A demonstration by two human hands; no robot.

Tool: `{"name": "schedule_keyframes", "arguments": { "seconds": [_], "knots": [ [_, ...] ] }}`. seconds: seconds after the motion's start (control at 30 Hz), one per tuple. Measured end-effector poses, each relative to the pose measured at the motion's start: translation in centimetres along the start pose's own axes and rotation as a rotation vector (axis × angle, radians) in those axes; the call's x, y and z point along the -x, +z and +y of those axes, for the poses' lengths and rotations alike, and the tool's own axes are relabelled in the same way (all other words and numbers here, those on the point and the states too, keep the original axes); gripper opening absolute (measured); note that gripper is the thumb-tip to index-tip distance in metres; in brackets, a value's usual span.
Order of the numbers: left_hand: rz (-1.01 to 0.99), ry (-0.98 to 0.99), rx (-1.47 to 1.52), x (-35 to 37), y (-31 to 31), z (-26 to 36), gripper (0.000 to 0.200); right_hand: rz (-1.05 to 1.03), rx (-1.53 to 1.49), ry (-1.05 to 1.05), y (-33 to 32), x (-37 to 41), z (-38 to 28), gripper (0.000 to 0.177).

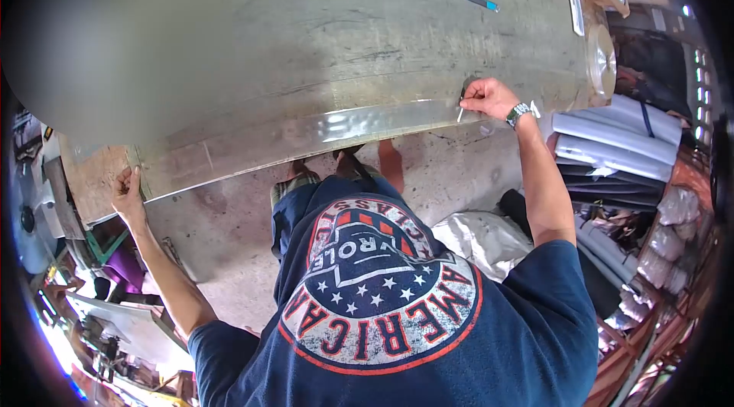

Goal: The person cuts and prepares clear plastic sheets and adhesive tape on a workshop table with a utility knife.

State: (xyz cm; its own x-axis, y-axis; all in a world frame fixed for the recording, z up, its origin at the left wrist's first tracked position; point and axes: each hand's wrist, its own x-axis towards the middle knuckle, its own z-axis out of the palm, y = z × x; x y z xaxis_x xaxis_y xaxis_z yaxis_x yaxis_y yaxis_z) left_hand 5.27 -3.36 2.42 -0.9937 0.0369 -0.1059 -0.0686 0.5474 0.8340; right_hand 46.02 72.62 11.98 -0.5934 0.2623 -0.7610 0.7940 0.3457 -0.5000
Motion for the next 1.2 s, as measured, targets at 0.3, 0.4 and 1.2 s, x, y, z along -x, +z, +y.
{"name": "schedule_keyframes", "arguments": {
  "seconds": [0.3, 0.4, 1.2],
  "knots": [
    [-0.001, -0.036, -0.031, -0.6, -0.6, 0.1, 0.028, 0.260, 0.172, -0.152, 0.1, -1.6, 2.4, 0.032],
    [0.006, -0.062, -0.053, -0.4, -0.5, 0.4, 0.028, 0.294, 0.227, -0.130, -0.4, -1.0, 1.5, 0.036],
    [0.007, -0.041, -0.004, 0.2, 0.6, 1.1, 0.030, 1.019, 0.736, -0.296, 8.6, 1.7, 0.1, 0.065]
  ]
}}
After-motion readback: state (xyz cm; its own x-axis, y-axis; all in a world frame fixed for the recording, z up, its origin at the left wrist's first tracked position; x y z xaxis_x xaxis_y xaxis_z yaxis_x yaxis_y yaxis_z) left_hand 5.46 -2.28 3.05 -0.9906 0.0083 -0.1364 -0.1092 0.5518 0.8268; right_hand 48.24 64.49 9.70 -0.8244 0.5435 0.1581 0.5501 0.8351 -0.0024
